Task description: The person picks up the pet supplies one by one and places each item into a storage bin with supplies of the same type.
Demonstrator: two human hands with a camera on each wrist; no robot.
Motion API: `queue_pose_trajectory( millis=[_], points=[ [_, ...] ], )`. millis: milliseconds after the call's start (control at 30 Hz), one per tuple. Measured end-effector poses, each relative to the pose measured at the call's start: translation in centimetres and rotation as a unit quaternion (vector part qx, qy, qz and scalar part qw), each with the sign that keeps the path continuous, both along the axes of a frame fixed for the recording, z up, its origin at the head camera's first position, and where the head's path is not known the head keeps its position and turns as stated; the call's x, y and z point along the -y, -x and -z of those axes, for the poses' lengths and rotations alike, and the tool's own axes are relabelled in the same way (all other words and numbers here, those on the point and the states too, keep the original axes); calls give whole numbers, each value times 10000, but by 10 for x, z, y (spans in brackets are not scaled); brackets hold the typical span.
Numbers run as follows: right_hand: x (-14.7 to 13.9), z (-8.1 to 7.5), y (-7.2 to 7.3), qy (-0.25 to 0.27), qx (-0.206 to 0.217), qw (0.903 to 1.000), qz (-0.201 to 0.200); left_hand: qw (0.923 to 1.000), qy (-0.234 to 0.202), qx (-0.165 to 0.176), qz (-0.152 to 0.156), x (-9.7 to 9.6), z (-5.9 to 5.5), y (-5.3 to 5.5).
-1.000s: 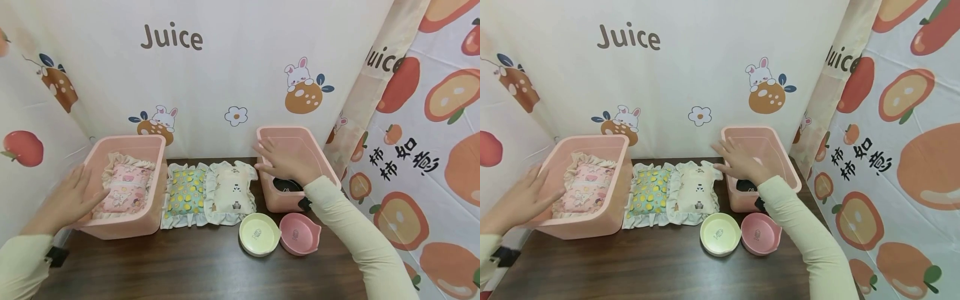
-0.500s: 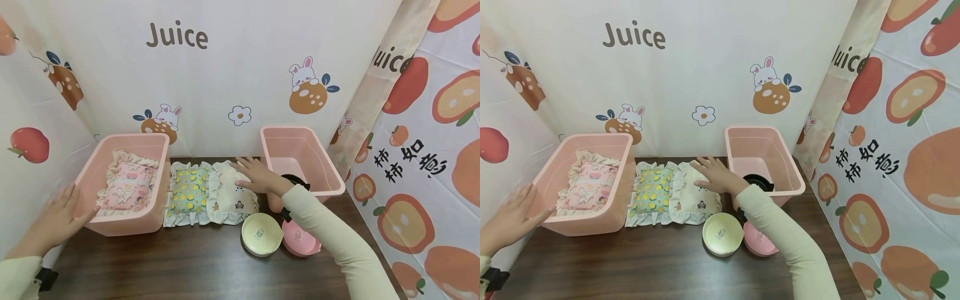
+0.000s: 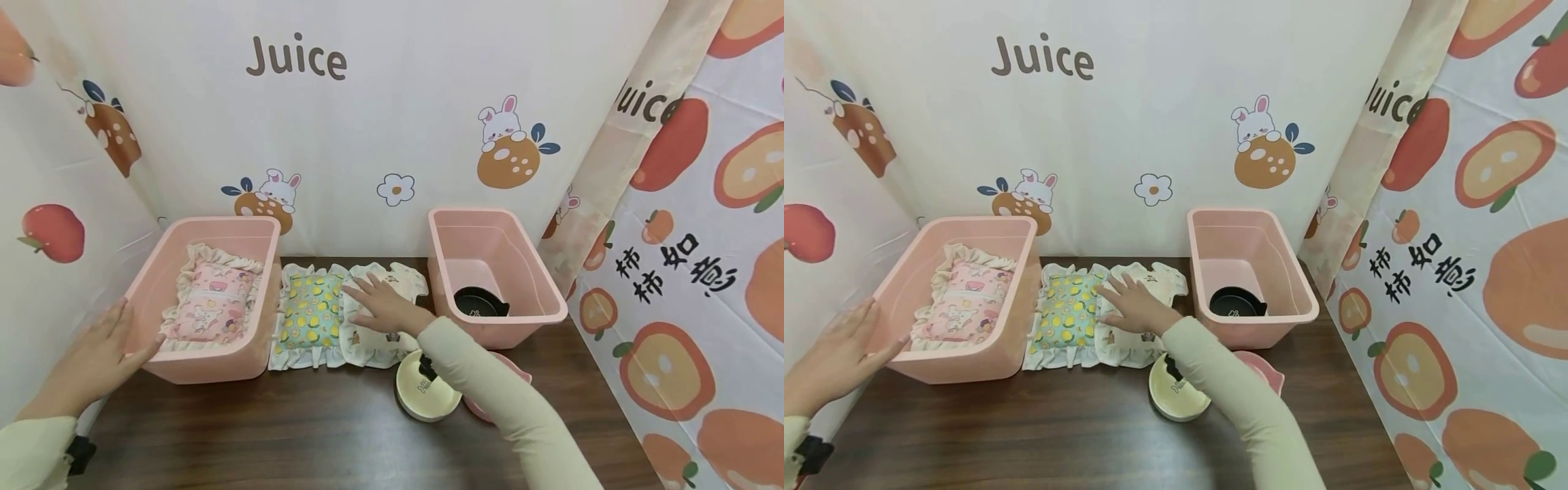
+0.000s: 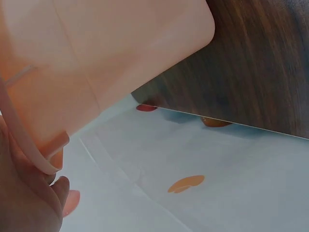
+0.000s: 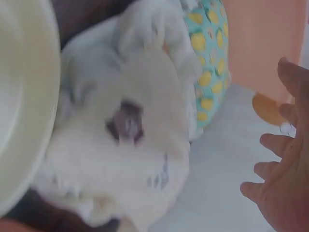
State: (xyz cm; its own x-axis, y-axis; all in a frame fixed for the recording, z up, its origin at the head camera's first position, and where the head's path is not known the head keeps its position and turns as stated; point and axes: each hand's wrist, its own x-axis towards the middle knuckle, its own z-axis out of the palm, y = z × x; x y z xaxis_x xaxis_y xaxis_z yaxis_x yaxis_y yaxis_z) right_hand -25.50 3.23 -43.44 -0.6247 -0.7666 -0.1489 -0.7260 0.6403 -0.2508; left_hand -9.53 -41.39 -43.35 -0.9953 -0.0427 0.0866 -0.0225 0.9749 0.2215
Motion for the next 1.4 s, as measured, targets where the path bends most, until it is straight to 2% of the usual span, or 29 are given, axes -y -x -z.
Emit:
queue_pose_trajectory(
  millis=[167,300,433,567,800,1000,1200,1400],
  points=[
    [31,19,-8,-127,-58,9999,-98,10000,19,-30,1,0,0,0],
    [54,31,-11,-93,-54,9999,-29,10000,-56,-59,46,-1,0,0],
    [73,45,-13,81,134,9996,223,9999,-101,-35,28,-1,-1,0],
    [87,60,-15,183,101,9986,484,9999,-110,-1,-10,-2,-2,0],
    [100,82,-20,250,61,9972,708,9999,-87,69,-123,-4,-2,0],
    [104,90,-22,299,-112,9943,1014,9999,-24,76,-144,-4,-2,-1],
    [105,89,-23,256,-153,9939,1063,9997,22,65,-222,-4,-2,-3],
    [103,99,-18,425,-468,9916,1131,9999,-24,-19,-167,-4,1,-1]
  ],
)
